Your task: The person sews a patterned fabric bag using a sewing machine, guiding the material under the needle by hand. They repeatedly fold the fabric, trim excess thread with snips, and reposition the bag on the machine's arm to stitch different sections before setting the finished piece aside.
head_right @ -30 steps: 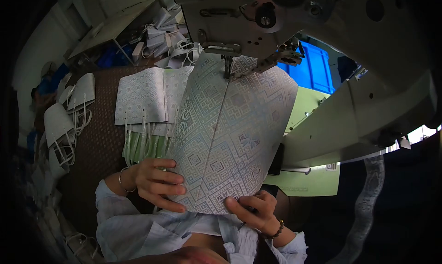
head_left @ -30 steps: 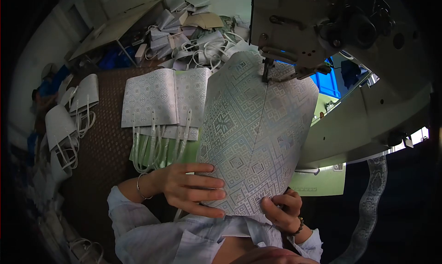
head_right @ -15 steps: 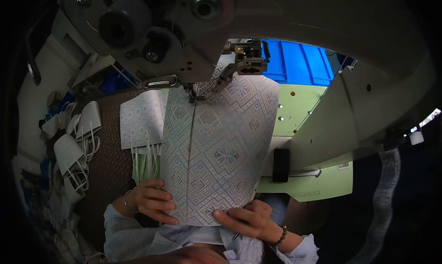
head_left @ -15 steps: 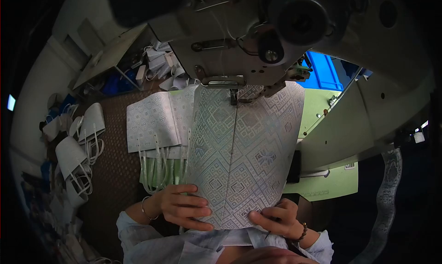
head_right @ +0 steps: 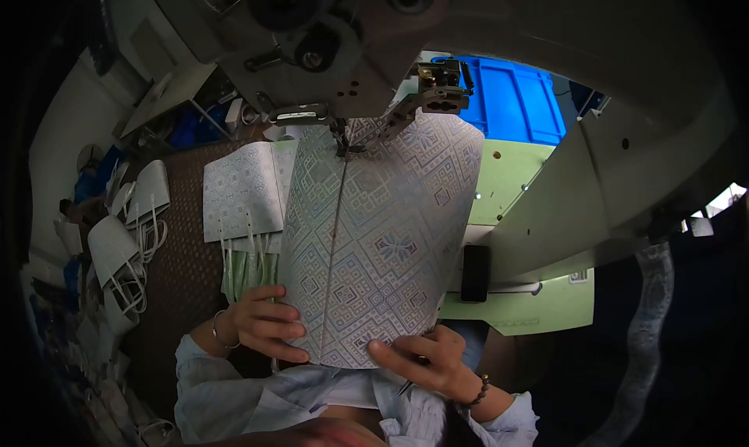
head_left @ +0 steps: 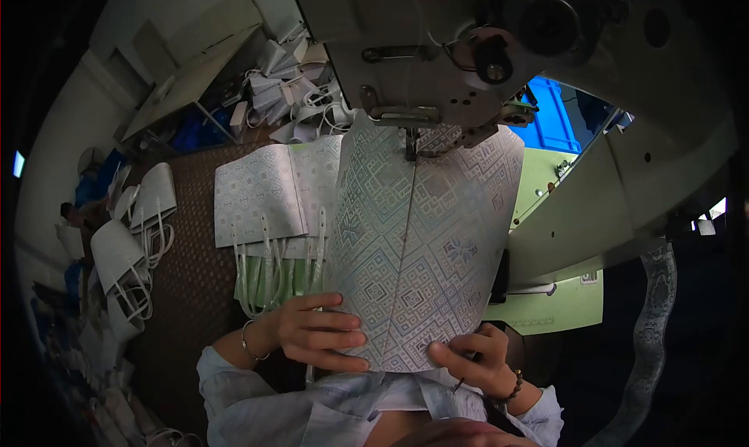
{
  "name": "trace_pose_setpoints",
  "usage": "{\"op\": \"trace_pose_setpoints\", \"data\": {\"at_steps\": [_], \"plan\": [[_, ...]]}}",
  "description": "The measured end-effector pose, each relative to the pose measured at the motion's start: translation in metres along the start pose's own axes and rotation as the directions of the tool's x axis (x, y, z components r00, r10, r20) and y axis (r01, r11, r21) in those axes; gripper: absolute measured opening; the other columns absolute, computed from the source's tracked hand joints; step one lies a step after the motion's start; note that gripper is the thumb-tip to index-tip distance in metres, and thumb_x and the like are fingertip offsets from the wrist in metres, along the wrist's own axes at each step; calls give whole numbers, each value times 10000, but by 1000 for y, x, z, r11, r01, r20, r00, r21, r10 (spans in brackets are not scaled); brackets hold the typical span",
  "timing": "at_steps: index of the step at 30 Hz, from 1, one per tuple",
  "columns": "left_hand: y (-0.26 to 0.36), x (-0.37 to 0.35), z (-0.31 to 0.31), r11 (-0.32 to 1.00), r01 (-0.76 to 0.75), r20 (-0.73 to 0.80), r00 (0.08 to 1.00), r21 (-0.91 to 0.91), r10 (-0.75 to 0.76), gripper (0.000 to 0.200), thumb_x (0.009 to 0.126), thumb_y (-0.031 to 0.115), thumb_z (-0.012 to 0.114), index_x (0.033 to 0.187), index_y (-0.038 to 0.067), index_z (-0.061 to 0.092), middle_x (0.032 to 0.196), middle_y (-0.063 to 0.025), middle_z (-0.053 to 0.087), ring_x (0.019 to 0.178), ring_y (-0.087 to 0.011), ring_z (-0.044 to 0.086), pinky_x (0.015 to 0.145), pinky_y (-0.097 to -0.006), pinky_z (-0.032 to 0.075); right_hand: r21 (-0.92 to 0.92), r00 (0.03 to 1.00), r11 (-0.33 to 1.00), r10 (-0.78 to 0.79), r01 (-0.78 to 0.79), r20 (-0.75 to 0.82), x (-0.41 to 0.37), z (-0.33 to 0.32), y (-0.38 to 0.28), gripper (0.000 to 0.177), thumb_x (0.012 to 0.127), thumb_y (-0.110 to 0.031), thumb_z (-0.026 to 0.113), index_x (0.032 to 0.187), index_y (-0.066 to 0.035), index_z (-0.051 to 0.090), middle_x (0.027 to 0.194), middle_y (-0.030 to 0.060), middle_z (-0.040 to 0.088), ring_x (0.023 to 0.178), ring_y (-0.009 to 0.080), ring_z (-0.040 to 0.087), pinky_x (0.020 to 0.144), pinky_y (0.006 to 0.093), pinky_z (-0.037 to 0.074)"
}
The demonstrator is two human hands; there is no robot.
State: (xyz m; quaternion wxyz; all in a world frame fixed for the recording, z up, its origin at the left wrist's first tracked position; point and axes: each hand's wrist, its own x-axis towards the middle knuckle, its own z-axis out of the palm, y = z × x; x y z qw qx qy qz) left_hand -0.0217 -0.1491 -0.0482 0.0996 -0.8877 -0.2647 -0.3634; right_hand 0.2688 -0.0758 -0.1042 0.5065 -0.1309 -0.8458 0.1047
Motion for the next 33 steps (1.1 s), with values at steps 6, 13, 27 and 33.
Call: {"op": "trace_pose_setpoints", "data": {"at_steps": [6,13,27,33], "plan": [[-7,18,-4,999,-28,-76,997,-35,25,307,821,171,696,1098,303,684,1187,23,586,1094,-188,595,977,-425,484,-62,1000,998,5,-4,12,17,-10,-4,445,648,-32,726,1050,-222,729,903,-16,525,545,81,420,461,209,353],[-4,23,-18,990,-134,-18,991,36,134,265,834,237,707,1091,296,680,1152,48,610,1102,-188,586,977,-468,476,-102,997,994,43,-36,61,26,-24,-18,460,635,-30,771,1056,-209,725,899,-4,530,623,109,444,493,220,356],[-13,40,-22,993,-121,-3,993,0,121,242,819,158,702,1047,241,699,1122,31,633,1039,-177,629,919,-434,523,-144,998,990,11,-3,54,39,-30,-5,495,600,-50,758,1066,-214,731,903,-7,560,628,109,435,516,236,325],[-17,47,-29,995,-101,33,994,10,101,227,806,140,715,1022,208,700,1100,20,648,1028,-178,640,917,-426,528,-187,999,982,5,4,49,45,-31,1,483,606,-53,746,1065,-205,736,919,9,570,590,103,417,509,232,329]]}}
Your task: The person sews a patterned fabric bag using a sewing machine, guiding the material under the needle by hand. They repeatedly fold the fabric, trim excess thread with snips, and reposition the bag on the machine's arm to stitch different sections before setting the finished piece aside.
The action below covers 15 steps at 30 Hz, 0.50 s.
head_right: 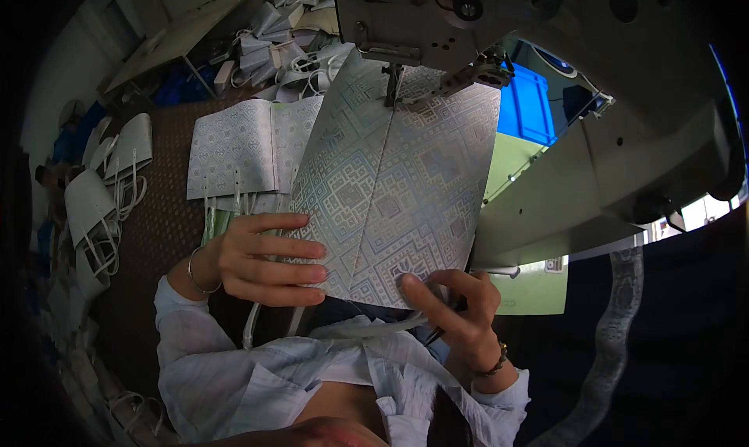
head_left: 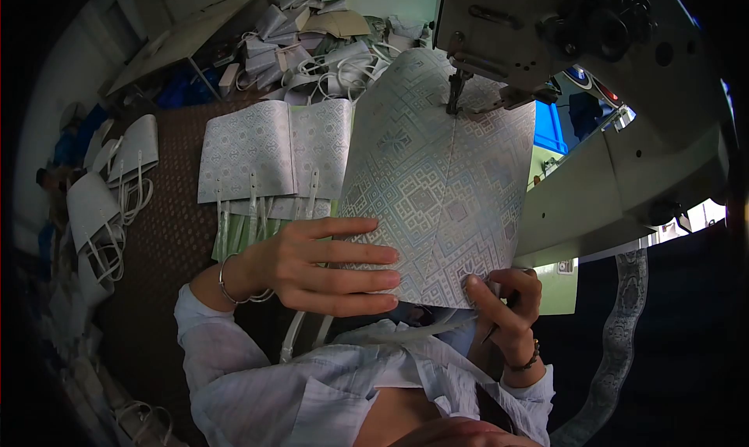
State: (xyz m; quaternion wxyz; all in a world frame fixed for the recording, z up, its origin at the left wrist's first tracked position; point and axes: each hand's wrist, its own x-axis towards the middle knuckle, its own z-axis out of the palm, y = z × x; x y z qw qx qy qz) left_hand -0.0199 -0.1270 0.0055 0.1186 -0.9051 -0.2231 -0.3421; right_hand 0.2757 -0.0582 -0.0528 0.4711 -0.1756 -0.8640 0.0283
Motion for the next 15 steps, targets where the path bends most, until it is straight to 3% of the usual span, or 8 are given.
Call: {"op": "trace_pose_setpoints", "data": {"at_steps": [15], "plan": [[-24,9,-1,999,-3,-15,1000,45,3,255,783,117,707,1035,159,699,1119,-2,650,1030,-187,642,888,-383,544,-77,998,997,-19,24,61,24,0,17,495,590,-80,751,1069,-205,738,942,21,570,598,105,451,485,231,389]]}}
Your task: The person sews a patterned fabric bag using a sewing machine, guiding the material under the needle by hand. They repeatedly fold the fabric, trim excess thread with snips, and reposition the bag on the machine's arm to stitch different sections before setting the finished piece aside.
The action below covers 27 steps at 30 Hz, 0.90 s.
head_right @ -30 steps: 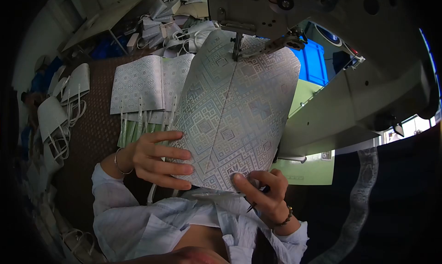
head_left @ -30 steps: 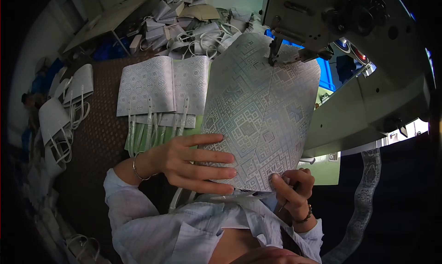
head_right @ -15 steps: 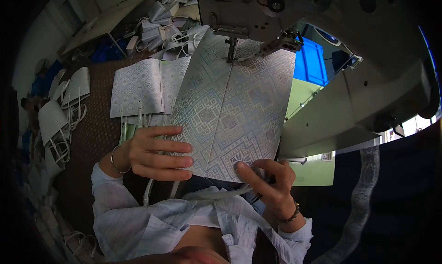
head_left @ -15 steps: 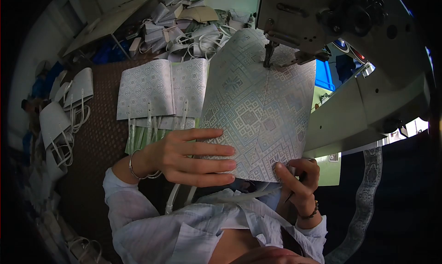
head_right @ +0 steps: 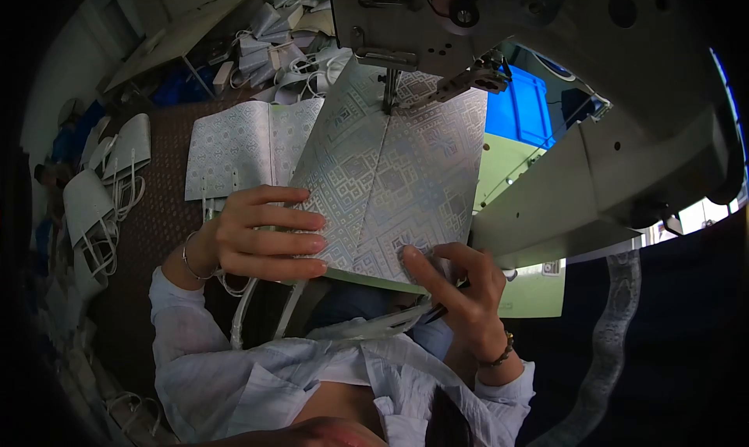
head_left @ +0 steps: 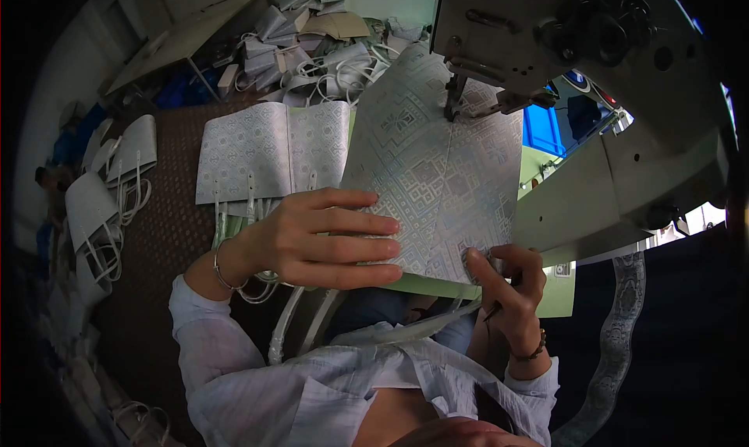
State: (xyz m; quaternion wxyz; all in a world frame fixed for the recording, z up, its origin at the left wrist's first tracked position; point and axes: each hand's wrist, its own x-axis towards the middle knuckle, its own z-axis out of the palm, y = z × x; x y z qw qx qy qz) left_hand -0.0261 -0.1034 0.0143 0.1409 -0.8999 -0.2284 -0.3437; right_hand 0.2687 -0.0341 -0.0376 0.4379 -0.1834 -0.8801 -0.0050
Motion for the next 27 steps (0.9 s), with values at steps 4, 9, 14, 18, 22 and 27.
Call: {"op": "trace_pose_setpoints", "data": {"at_steps": [4,9,14,18,22,27], "plan": [[-6,3,-3,999,19,13,1000,26,-20,257,773,118,716,1027,154,703,1086,1,662,1016,-187,646,879,-377,546,-3,999,999,41,-41,34,3,0,3,501,600,-73,746,1081,-213,734,947,16,570,605,110,455,488,237,393],[-15,9,-3,999,21,7,1000,38,-21,235,768,122,722,1000,161,714,1047,6,676,1003,-187,652,867,-374,552,-4,996,996,89,-89,18,12,3,7,523,601,-50,739,1095,-220,728,951,11,566,607,113,463,484,244,395],[-24,14,-3,998,34,11,999,53,-35,223,773,118,716,990,169,719,1032,9,681,1000,-192,655,849,-372,567,-15,998,999,51,-50,23,19,4,16,542,584,-38,750,1094,-219,727,952,7,563,602,112,463,484,245,396],[-32,18,-4,996,40,22,999,81,-42,216,727,130,766,932,181,726,1030,25,669,983,-189,659,847,-378,576,-27,999,999,41,-41,20,26,6,23,566,558,-24,764,1086,-224,727,953,7,564,596,110,458,483,245,395],[-38,20,-4,993,51,30,998,102,-54,212,735,112,753,935,181,730,1023,27,673,981,-192,661,842,-372,579,-23,998,998,59,-59,8,31,8,28,603,540,-3,762,1096,-231,720,967,9,569,588,112,449,484,244,394],[-50,23,-4,997,43,19,999,68,-45,207,743,91,730,936,167,734,1012,12,684,966,-212,668,827,-369,580,-29,993,993,119,-118,19,35,11,32,717,500,48,742,1152,-244,690,1007,12,579,576,119,434,491,249,399]]}}
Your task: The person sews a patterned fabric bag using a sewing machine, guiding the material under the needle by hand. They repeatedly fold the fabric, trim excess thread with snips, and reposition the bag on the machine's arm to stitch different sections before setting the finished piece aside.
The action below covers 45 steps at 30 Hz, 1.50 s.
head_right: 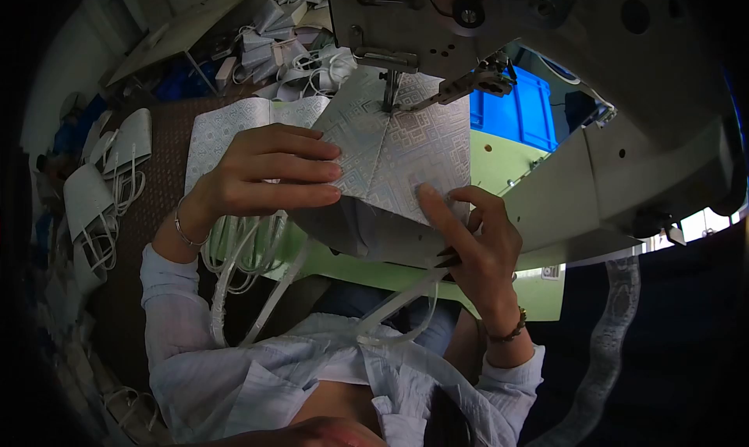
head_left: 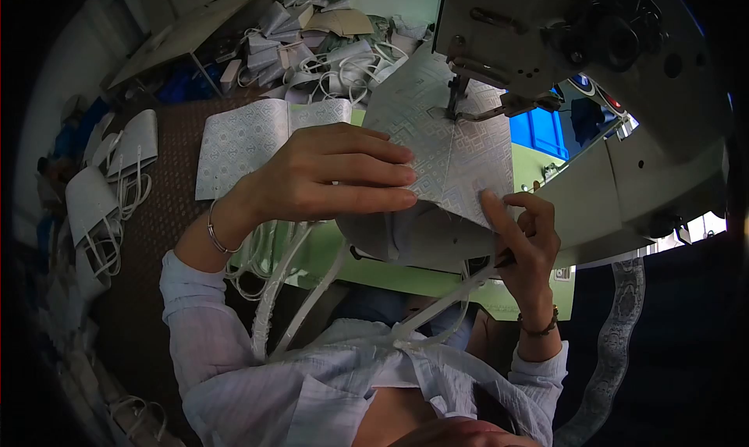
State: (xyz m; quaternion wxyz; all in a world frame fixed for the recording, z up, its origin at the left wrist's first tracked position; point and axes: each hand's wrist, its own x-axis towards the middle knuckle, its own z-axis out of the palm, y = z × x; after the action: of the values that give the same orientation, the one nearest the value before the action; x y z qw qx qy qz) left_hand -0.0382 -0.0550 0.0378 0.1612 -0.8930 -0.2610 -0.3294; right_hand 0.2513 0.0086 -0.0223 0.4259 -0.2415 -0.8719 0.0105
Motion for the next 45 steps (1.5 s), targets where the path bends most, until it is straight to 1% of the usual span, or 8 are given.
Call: {"op": "trace_pose_setpoints", "data": {"at_steps": [14,28,30,32,34,41,43,45], "plan": [[-29,5,6,994,78,16,997,-79,-77,381,690,-11,708,1027,166,715,1046,2,681,1030,-210,653,819,-314,568,-9,999,999,35,-35,-7,17,9,20,790,522,145,670,1198,-265,667,1029,-1,565,579,112,438,516,249,433],[-55,8,13,968,142,26,990,-209,-139,412,704,-105,640,1048,110,708,1094,-68,664,1058,-251,643,899,-372,553,62,996,994,91,-91,5,38,14,34,735,603,186,582,1214,-214,668,1023,16,560,600,71,427,535,208,409],[-57,9,12,961,164,34,987,-223,-160,436,699,-129,624,1054,110,706,1107,-65,660,1062,-247,641,901,-372,553,16,997,997,70,-70,25,42,13,38,802,581,179,630,1230,-292,643,1032,0,564,636,78,541,532,229,508],[-59,9,12,954,185,45,983,-237,-180,460,695,-152,607,1060,110,705,1119,-62,657,1067,-243,640,904,-371,553,42,996,996,79,-80,30,43,15,42,796,590,181,630,1231,-292,642,1031,2,562,643,76,537,539,228,512],[-62,8,14,956,228,47,974,-183,-223,444,734,-123,610,1074,149,698,1121,-5,656,1020,-210,652,860,-325,566,68,996,994,89,-91,33,46,18,45,790,600,183,629,1231,-292,642,1030,3,561,651,74,533,546,226,517],[-61,3,25,936,299,41,954,-184,-296,444,746,-74,638,1122,158,676,1111,-15,661,971,-212,666,848,-327,571,224,990,964,139,-142,30,50,24,47,622,756,168,523,1227,-214,659,1006,31,546,634,72,441,548,232,388],[-49,3,28,950,307,-46,951,64,-305,424,722,-29,686,1098,168,684,1086,-22,665,972,-203,658,802,-314,562,252,987,955,156,-159,31,50,23,43,608,766,160,516,1225,-211,660,1004,33,547,641,70,448,548,233,387],[-31,12,19,957,257,-32,966,136,-255,363,722,24,701,1063,146,685,1051,-21,665,952,-197,650,773,-318,545,278,982,942,179,-190,65,48,20,39,594,773,147,517,1232,-204,655,994,38,550,648,68,459,546,231,381]]}}
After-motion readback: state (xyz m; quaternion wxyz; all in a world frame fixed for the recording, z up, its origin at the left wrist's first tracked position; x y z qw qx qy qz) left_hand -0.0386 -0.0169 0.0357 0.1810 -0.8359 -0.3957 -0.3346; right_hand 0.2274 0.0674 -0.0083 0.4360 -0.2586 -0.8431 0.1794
